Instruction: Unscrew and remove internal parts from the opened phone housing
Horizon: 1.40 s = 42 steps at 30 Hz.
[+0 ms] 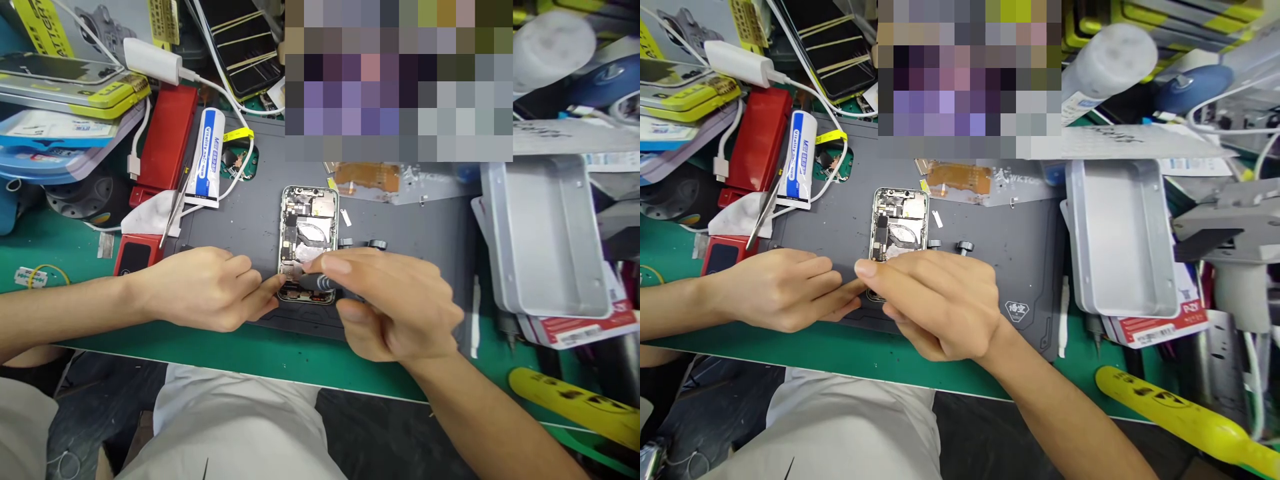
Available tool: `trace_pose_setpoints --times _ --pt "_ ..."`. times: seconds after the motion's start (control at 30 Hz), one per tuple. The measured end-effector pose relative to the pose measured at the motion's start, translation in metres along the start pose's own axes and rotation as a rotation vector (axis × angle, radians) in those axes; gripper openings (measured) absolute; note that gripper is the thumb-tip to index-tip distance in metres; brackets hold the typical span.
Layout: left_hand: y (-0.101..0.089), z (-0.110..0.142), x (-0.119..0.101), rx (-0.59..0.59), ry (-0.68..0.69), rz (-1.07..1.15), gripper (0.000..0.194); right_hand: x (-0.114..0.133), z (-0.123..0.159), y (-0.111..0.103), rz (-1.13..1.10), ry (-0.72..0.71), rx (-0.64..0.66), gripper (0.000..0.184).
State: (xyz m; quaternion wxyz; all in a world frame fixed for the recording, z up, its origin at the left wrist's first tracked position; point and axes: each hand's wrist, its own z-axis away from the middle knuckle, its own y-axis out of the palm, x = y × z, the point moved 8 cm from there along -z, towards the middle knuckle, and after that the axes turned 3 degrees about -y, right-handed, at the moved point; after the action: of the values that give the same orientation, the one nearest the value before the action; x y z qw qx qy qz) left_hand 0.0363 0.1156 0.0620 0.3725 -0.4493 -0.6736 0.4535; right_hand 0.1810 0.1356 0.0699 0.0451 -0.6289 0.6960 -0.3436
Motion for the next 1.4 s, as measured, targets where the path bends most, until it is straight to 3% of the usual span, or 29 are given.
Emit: trace_pose_setpoints --times 0.23,0.7,1.4 --pt "-0.001 -0.001 -0.002 0.006 0.016 0.004 0.012 0.004 0.000 -0.004 0.152 -0.028 0.020 0.061" --pt "0.000 -0.001 0.001 0.012 0.014 0.010 0.012 0.006 -0.010 -0.006 0.161 -0.115 -0.125 0.051" --pt "0.001 -0.001 0.001 0.010 0.010 -0.005 0.013 0.004 -0.007 -0.003 0.159 -0.051 -0.099 0.050"
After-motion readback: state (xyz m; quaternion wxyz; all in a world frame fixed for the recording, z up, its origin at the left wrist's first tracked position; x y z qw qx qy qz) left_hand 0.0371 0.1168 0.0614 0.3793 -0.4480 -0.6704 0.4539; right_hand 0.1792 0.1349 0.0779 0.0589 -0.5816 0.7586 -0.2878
